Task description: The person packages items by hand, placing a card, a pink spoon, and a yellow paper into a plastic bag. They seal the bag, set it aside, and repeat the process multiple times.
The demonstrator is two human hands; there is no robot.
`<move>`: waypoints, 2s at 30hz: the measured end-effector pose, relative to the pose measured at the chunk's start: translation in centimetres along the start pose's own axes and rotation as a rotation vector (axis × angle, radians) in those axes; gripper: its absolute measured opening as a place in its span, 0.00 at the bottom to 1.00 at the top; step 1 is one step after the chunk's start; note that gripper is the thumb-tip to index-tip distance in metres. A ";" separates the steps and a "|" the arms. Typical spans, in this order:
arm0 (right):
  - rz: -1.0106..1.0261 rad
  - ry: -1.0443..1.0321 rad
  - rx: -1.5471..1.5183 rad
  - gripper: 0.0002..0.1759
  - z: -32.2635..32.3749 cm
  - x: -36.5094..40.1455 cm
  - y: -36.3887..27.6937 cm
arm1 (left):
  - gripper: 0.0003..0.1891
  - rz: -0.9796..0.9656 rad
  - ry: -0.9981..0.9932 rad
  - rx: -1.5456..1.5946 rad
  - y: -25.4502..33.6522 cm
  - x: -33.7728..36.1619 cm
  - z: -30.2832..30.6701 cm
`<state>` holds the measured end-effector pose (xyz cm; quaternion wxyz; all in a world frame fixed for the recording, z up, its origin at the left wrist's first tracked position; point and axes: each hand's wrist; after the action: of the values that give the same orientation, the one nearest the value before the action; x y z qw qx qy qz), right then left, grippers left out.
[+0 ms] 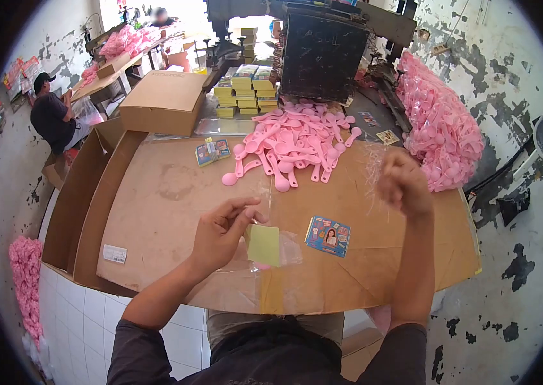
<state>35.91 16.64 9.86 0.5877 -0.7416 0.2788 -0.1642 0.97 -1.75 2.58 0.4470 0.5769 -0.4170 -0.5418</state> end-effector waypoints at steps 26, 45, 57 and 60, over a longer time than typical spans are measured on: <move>0.040 0.036 0.398 0.16 -12.4 -5.2 9.7 | 0.18 0.159 -0.079 0.085 -1.0 -0.8 0.8; -0.009 0.170 0.227 0.11 -10.5 -4.6 12.3 | 0.13 0.196 -0.040 0.080 -1.5 -0.5 -0.1; 0.055 0.114 0.316 0.09 -9.6 -4.4 11.9 | 0.12 0.058 -0.148 -0.055 -1.7 -0.6 1.2; 0.076 0.081 0.368 0.10 -9.6 -4.4 11.2 | 0.12 0.167 -0.143 0.170 -2.0 -0.7 1.5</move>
<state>24.48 10.03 1.87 0.7074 -0.6034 0.2951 -0.2197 -0.56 -0.70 0.80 0.4092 0.5357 -0.5388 -0.5052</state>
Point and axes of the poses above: each hand's wrist, its own x-axis away from the middle knuckle, its own z-axis out of the back of the hand, y = z × x, and after that the axes turned 1 degree about z, right-handed
